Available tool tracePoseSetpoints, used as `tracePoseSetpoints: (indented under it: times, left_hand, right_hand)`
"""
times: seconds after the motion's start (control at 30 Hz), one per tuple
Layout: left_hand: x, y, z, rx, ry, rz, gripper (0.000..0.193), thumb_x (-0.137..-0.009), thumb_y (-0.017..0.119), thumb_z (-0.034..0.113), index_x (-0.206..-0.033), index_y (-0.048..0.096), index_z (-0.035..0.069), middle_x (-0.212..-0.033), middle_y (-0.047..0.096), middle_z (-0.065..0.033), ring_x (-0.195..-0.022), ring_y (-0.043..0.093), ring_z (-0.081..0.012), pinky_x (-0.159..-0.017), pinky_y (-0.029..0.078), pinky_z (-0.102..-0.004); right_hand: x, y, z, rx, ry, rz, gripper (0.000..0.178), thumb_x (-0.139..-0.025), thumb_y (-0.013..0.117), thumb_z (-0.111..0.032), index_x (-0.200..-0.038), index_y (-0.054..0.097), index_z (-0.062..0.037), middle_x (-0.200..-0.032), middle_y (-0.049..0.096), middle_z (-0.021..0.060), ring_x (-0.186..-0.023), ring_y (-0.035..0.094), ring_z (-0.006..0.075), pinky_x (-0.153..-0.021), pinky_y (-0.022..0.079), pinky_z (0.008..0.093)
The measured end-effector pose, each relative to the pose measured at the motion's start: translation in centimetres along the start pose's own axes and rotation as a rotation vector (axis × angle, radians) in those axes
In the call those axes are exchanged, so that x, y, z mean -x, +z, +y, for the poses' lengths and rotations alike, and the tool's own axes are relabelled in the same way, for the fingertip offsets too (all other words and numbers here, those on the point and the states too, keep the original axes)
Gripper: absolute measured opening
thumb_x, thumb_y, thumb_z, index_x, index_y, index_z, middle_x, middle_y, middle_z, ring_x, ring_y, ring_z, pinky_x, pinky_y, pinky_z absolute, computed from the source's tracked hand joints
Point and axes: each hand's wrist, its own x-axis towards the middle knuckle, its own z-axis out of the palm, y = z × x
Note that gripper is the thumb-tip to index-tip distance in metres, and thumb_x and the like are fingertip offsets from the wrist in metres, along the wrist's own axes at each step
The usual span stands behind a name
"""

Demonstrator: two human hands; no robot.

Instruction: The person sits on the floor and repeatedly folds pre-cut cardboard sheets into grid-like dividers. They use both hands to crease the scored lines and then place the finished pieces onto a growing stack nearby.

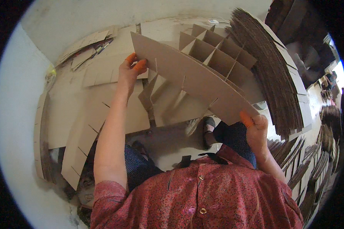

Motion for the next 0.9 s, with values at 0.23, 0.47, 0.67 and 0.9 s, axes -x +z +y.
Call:
tracePoseSetpoints:
  times: [0.23, 0.47, 0.67, 0.9]
  left_hand:
    - [-0.3, -1.0, -2.4, -0.073, -0.160, -0.060, 0.029, -0.086, 0.065, 0.014, -0.109, 0.061, -0.003, -0.092, 0.064, -0.0055, -0.077, 0.058, -0.0113, -0.070, 0.048, -0.0264]
    - [1.3, -0.5, -4.3, -0.276, -0.255, 0.093, 0.037, -0.090, 0.062, 0.020, -0.117, 0.058, -0.005, -0.102, 0.065, -0.0101, -0.086, 0.061, -0.0153, -0.076, 0.048, -0.0274]
    - [4.7, 0.5, 0.0, -0.427, -0.037, 0.142, 0.048, -0.090, 0.064, 0.024, -0.127, 0.052, -0.005, -0.110, 0.063, -0.0154, -0.090, 0.060, -0.0181, -0.081, 0.047, -0.0292]
    - [9.6, 0.8, -1.2, -0.588, 0.059, 0.037, 0.035, -0.086, 0.067, 0.016, -0.114, 0.061, -0.005, -0.089, 0.067, -0.0144, -0.075, 0.057, -0.0136, -0.070, 0.046, -0.0259]
  right_hand:
    - [1.3, 0.9, 0.8, 0.162, 0.053, -0.138, 0.014, -0.086, 0.060, -0.002, -0.098, 0.065, 0.0010, -0.071, 0.061, 0.0133, -0.063, 0.055, 0.0117, -0.058, 0.043, 0.0272]
    - [2.0, 1.3, 4.5, 0.079, 0.057, -0.311, 0.029, -0.085, 0.064, -0.006, -0.113, 0.060, 0.0000, -0.082, 0.066, 0.0191, -0.073, 0.064, 0.0148, -0.065, 0.048, 0.0300]
    - [-1.6, 1.4, -0.1, 0.237, -0.138, -0.286, 0.065, -0.082, 0.064, -0.005, -0.141, 0.035, -0.0085, -0.100, 0.065, 0.0224, -0.086, 0.067, 0.0283, -0.075, 0.051, 0.0361]
    - [-4.1, 1.9, 0.0, 0.444, -0.215, -0.640, 0.068, -0.078, 0.054, 0.003, -0.141, 0.035, -0.0118, -0.077, 0.061, 0.0237, -0.071, 0.060, 0.0424, -0.065, 0.049, 0.0439]
